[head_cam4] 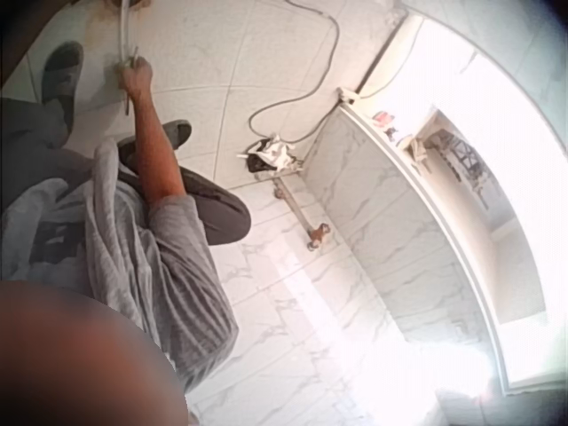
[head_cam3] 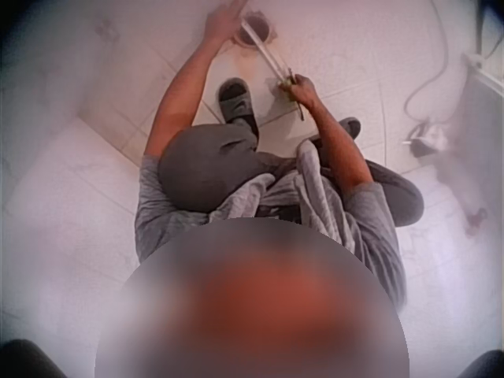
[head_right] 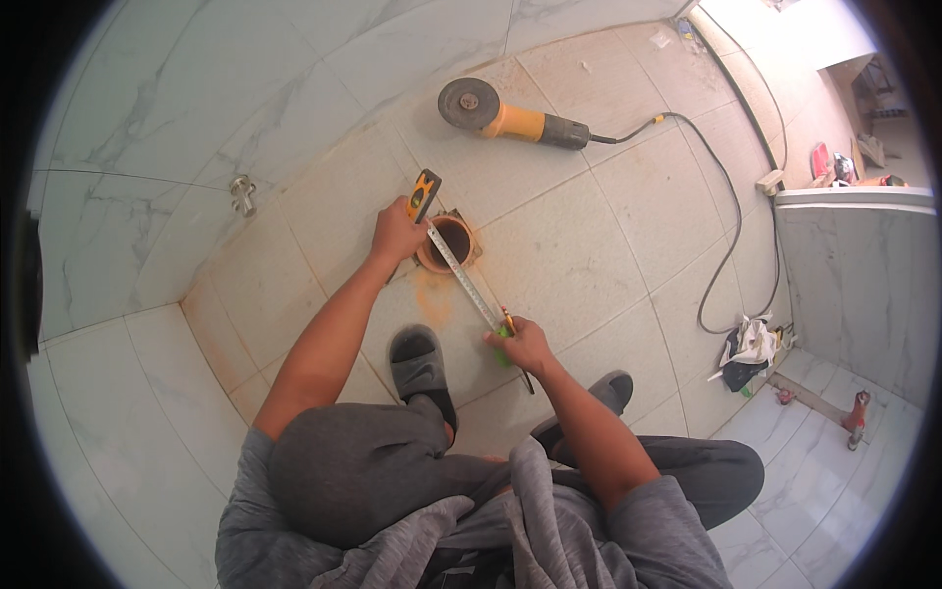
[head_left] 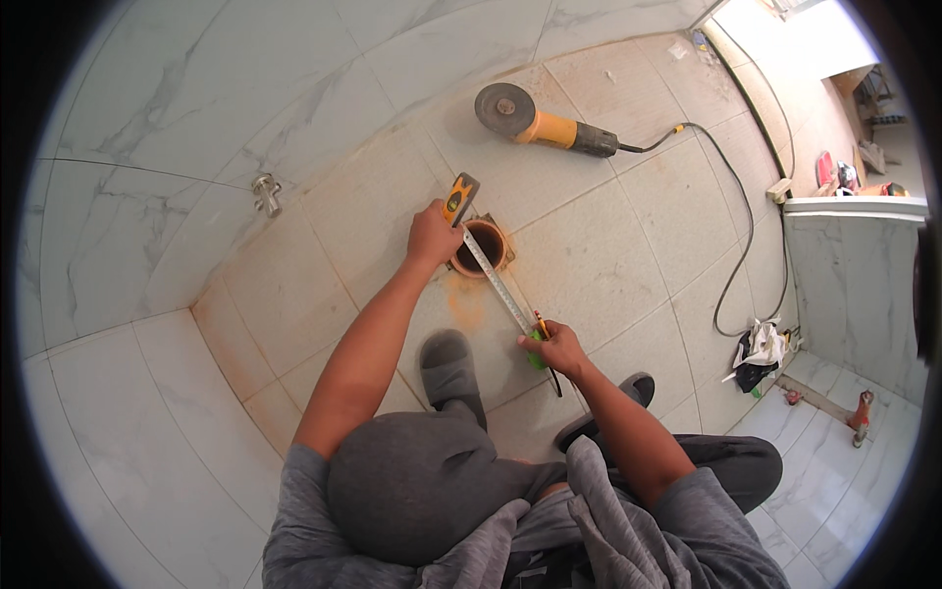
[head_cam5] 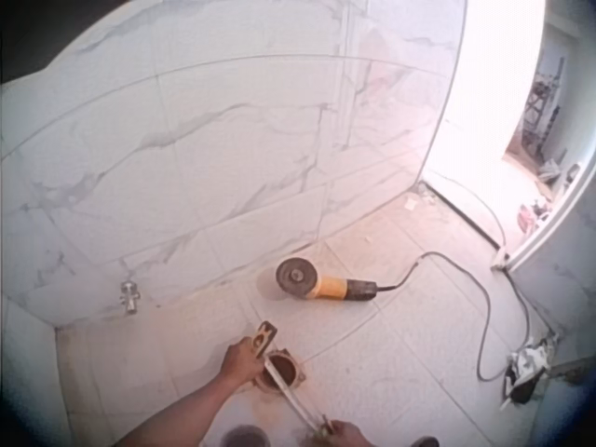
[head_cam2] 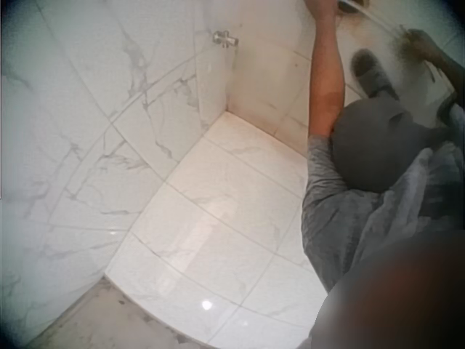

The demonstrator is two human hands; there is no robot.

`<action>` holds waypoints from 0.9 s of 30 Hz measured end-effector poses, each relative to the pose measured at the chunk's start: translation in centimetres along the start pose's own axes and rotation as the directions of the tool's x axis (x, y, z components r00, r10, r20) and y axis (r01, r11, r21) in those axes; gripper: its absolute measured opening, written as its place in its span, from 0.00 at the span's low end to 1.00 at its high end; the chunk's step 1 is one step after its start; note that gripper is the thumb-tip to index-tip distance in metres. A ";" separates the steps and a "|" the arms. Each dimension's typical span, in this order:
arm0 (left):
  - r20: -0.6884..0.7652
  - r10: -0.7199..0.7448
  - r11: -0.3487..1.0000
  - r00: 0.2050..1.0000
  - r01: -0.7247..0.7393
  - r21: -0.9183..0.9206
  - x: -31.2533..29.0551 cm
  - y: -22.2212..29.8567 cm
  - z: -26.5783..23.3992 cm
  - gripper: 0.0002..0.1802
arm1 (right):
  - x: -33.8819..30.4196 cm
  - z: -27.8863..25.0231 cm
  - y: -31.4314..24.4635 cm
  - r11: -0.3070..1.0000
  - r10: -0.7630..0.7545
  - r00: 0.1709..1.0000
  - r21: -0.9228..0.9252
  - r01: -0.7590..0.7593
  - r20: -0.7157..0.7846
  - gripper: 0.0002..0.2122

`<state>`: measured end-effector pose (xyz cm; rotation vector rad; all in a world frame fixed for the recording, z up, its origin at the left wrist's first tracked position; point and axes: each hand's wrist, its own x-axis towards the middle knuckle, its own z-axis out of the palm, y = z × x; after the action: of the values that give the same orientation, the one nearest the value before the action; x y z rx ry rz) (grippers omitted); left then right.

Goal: The person measures and marks a tiled floor around a pipe opening using a spirit level, tape measure, and pencil. Then, the person uses an angle grinder to cut along the marked lines on the tiles.

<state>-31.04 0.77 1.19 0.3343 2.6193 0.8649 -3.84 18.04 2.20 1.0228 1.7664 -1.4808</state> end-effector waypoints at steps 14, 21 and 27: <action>-0.014 -0.032 0.999 0.999 0.032 -0.031 -0.5 0.3 0.1 0.21 | -2.0 0.3 -1.1 0.888 -0.270 0.959 -0.406 0.214 -0.084 0.27; 0.015 -0.072 0.996 0.997 0.072 -0.047 -0.5 0.5 0.0 0.21 | -3.0 1.9 0.4 0.672 -0.580 0.796 -0.655 0.346 -0.175 0.23; -0.038 -0.021 1.000 0.999 0.020 -0.023 -0.9 0.6 0.3 0.20 | -3.2 2.3 0.9 0.629 -0.533 0.838 -0.717 0.301 -0.116 0.23</action>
<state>-30.06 1.08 1.53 0.2869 2.6412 0.9015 -1.51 15.32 3.99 0.4722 2.6509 -0.7531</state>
